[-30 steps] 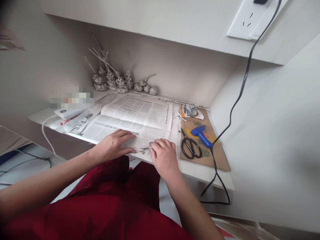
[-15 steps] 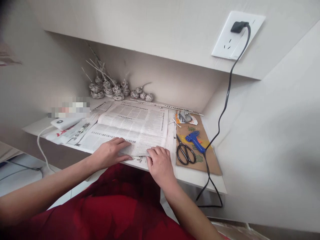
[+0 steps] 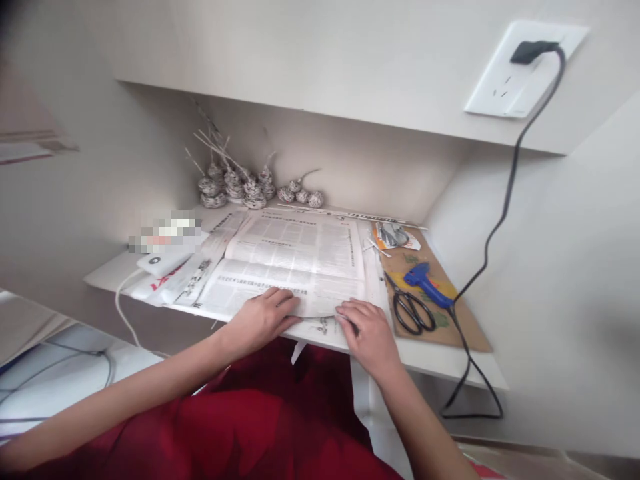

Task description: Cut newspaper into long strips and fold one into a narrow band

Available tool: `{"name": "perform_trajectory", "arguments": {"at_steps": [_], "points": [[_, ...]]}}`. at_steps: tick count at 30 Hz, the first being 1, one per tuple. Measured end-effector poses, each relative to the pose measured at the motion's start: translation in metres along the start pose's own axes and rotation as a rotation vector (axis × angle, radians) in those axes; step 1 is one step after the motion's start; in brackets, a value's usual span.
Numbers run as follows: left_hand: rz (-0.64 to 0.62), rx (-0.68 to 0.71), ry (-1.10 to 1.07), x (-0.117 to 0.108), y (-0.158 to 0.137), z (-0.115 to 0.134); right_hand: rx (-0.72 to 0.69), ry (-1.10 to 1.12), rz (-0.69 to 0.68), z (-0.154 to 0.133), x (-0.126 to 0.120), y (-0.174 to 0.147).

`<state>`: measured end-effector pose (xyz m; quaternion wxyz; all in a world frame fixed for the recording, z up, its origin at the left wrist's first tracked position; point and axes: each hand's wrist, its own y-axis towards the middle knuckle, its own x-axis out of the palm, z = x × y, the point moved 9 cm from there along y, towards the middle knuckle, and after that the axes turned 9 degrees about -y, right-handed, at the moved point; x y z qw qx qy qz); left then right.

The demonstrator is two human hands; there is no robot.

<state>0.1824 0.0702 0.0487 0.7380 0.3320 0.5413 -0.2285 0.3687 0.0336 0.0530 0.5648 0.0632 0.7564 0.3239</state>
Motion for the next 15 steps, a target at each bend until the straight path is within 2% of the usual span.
{"name": "perform_trajectory", "arguments": {"at_steps": [7, 15], "points": [[0.02, 0.061, -0.054, -0.018, -0.042, -0.046, -0.045, -0.067, 0.039, -0.004, -0.004, 0.002], [0.094, 0.081, -0.072, -0.032, -0.056, -0.069, -0.073, -0.229, 0.102, -0.011, -0.017, -0.005]]}}
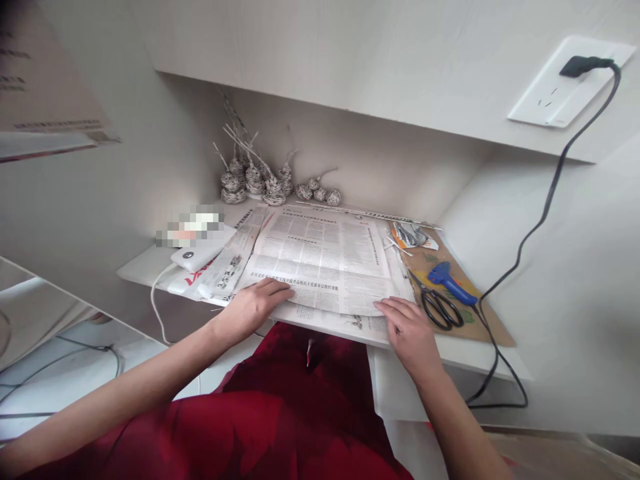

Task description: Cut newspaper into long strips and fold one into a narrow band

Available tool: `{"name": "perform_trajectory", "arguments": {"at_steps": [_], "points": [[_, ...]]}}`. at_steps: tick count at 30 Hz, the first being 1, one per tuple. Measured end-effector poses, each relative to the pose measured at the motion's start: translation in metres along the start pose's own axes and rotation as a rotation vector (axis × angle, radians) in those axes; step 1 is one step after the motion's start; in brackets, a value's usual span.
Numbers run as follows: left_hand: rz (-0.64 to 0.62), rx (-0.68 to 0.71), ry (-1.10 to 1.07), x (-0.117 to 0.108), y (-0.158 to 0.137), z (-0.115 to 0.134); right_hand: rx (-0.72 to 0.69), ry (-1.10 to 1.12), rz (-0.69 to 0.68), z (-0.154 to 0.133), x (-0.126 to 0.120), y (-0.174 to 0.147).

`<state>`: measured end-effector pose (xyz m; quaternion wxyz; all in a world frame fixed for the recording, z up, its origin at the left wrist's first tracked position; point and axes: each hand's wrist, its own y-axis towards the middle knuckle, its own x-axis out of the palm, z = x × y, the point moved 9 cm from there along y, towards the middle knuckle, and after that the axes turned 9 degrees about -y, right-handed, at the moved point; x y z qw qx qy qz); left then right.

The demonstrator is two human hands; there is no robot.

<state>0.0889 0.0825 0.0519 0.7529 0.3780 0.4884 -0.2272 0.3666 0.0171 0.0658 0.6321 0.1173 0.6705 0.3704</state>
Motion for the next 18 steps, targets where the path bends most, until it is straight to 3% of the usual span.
{"name": "perform_trajectory", "arguments": {"at_steps": [10, 18], "points": [[0.116, 0.01, -0.017, -0.011, -0.015, -0.017, 0.034, -0.053, -0.141, -0.008, -0.001, -0.003], [0.049, 0.024, -0.011, -0.004, -0.008, -0.007, 0.101, -0.076, -0.286, -0.037, 0.013, 0.015]]}}
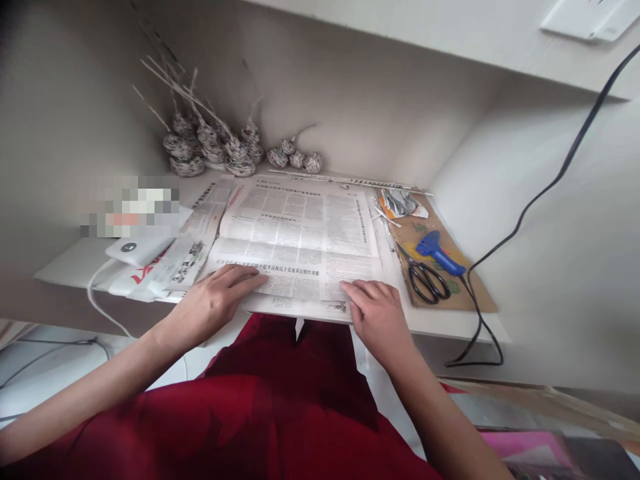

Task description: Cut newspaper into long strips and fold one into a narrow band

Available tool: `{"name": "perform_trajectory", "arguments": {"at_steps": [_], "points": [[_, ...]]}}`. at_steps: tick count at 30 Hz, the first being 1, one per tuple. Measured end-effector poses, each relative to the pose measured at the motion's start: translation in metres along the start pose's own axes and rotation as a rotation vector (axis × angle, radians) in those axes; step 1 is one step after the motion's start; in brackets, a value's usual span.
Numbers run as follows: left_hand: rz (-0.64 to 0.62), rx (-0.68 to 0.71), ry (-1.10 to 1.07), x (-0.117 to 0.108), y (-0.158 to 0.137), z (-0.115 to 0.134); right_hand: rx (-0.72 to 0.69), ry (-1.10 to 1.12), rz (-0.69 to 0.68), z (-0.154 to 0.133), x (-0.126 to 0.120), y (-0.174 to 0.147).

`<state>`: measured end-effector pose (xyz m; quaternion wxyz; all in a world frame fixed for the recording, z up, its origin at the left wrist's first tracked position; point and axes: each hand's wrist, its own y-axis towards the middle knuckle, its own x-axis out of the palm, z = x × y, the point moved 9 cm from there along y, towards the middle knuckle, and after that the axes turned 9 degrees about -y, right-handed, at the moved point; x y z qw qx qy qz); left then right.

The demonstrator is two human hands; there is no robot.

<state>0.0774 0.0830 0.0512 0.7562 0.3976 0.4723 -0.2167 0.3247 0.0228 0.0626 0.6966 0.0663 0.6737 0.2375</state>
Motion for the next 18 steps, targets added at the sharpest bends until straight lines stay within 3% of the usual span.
{"name": "perform_trajectory", "arguments": {"at_steps": [5, 11, 18], "points": [[0.024, -0.065, -0.007, -0.01, 0.002, -0.014, -0.097, 0.13, -0.02, -0.024, 0.005, 0.017], [0.064, -0.279, 0.159, -0.031, -0.021, -0.049, -0.119, 0.18, 0.046, -0.021, 0.003, 0.016], [0.084, -0.18, 0.069, -0.03, -0.009, -0.029, -0.103, 0.171, 0.033, -0.025, 0.002, 0.019]]}}
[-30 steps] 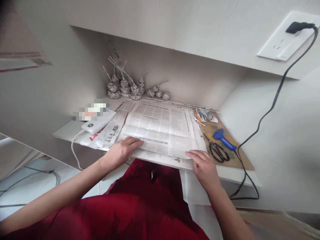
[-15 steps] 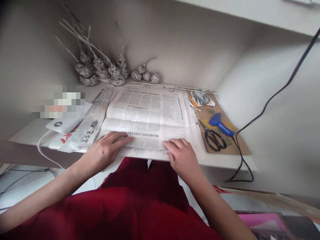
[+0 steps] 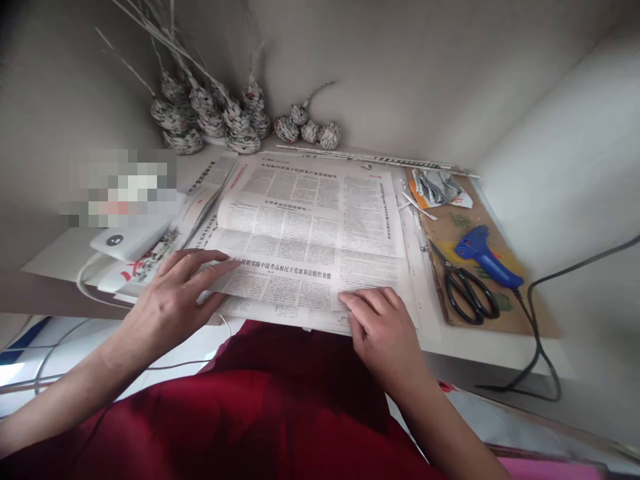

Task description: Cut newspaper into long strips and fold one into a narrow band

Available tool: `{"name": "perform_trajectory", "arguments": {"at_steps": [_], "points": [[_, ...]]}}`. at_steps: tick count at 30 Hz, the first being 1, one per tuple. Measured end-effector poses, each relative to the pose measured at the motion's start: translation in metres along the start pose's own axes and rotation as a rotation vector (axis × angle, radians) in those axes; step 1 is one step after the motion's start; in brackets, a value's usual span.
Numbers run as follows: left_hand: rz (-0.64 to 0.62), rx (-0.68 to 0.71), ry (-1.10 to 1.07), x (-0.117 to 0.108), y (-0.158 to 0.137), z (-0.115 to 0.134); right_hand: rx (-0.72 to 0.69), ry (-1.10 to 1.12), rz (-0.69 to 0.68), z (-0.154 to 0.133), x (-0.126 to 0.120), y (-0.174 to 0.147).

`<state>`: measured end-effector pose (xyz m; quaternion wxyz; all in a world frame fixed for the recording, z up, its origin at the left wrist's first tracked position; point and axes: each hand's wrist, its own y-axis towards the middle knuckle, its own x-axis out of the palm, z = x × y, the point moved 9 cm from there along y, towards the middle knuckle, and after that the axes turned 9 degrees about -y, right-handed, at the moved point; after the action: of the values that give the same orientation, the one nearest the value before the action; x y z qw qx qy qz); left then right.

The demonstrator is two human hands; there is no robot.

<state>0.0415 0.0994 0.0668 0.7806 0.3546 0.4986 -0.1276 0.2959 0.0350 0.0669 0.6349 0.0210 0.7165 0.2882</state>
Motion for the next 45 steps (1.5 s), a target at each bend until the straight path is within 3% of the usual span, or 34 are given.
{"name": "perform_trajectory", "arguments": {"at_steps": [3, 9, 12, 16, 21, 32, 41, 45], "points": [[-0.062, 0.068, -0.108, 0.013, 0.009, 0.017, 0.013, -0.01, -0.051, 0.0, 0.003, 0.001], [-0.221, 0.125, -0.073, 0.037, 0.019, 0.048, 0.001, 0.032, -0.219, -0.017, 0.021, 0.015], [-0.229, 0.158, -0.094, 0.041, 0.022, 0.056, -0.028, 0.083, -0.271, -0.031, 0.028, 0.026], [-0.169, 0.158, -0.115, 0.038, 0.019, 0.05, -0.024, 0.122, -0.249, -0.031, 0.029, 0.03], [-0.084, 0.125, -0.139, 0.029, 0.014, 0.036, 0.012, 0.167, -0.174, -0.011, 0.022, 0.02], [-0.08, 0.02, -0.169, 0.02, 0.018, 0.016, 0.089, 0.207, -0.166, 0.017, 0.008, 0.013], [-0.23, 0.053, 0.032, 0.035, 0.03, 0.029, 0.068, 0.173, -0.122, 0.012, 0.009, 0.013], [-0.306, 0.14, -0.035, 0.048, 0.03, 0.04, 0.073, 0.172, -0.127, 0.014, 0.011, 0.011]]}}
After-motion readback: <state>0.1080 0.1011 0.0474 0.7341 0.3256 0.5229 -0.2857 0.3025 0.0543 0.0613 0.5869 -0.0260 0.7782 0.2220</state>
